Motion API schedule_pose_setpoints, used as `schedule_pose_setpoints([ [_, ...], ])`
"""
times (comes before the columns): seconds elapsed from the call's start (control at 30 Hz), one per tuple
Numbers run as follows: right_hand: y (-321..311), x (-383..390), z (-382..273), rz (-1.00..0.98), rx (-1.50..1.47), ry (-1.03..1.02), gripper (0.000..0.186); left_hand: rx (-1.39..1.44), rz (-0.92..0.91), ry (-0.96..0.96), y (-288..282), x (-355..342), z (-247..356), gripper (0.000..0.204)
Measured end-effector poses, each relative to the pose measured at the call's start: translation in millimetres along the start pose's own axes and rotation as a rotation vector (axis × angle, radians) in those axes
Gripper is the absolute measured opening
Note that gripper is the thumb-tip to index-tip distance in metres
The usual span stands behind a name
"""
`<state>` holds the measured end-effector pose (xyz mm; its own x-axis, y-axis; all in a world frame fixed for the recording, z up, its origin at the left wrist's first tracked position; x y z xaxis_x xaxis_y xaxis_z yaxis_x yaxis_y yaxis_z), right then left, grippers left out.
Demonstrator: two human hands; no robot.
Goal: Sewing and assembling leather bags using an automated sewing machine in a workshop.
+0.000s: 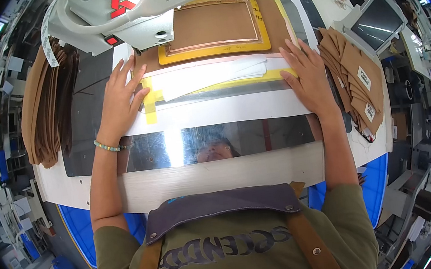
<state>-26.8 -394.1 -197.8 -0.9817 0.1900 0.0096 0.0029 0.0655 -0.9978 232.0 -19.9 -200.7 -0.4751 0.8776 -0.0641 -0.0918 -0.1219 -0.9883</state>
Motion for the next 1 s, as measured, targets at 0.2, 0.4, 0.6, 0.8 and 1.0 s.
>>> schedule_pose_setpoints([
  [0.2,-1.4,0.8,0.0,0.083,-0.079,-0.02,0.054,0.001,0.03,0.012,-7.9,-3.7,5.3,0.053],
  [0.4,-1.1,-0.1,-0.8,0.038,-0.034,-0.007,0.053,-0.001,-0.057,-0.007,-2.9,-2.4,1.8,0.053],
  [0.6,5.2,1.0,3.7,0.052,-0.053,-0.001,0.054,0.0,-0.069,0.014,-4.5,-2.8,4.2,0.054],
  [0.8,7.9,1.6,8.0,0.084,-0.014,-0.031,0.058,0.039,-0.044,0.065,3.5,-4.9,-6.1,0.052],
  [1.0,-34.5,19.9,34.9,0.418,-0.06,-0.011,0.041,0.023,-0.066,0.047,5.3,-4.3,-0.8,0.053],
])
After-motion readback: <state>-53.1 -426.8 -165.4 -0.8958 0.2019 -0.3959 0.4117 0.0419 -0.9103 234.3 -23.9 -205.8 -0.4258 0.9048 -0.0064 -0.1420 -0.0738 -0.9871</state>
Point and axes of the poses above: each hand's wrist, its own x-axis away from the middle knuckle, its own y-axis out of the palm, z = x × y, the point moved 4 cm from there along -x, towards the middle knuckle, and after that the axes turned 13 degrees about -z, right-handed, at the moved point
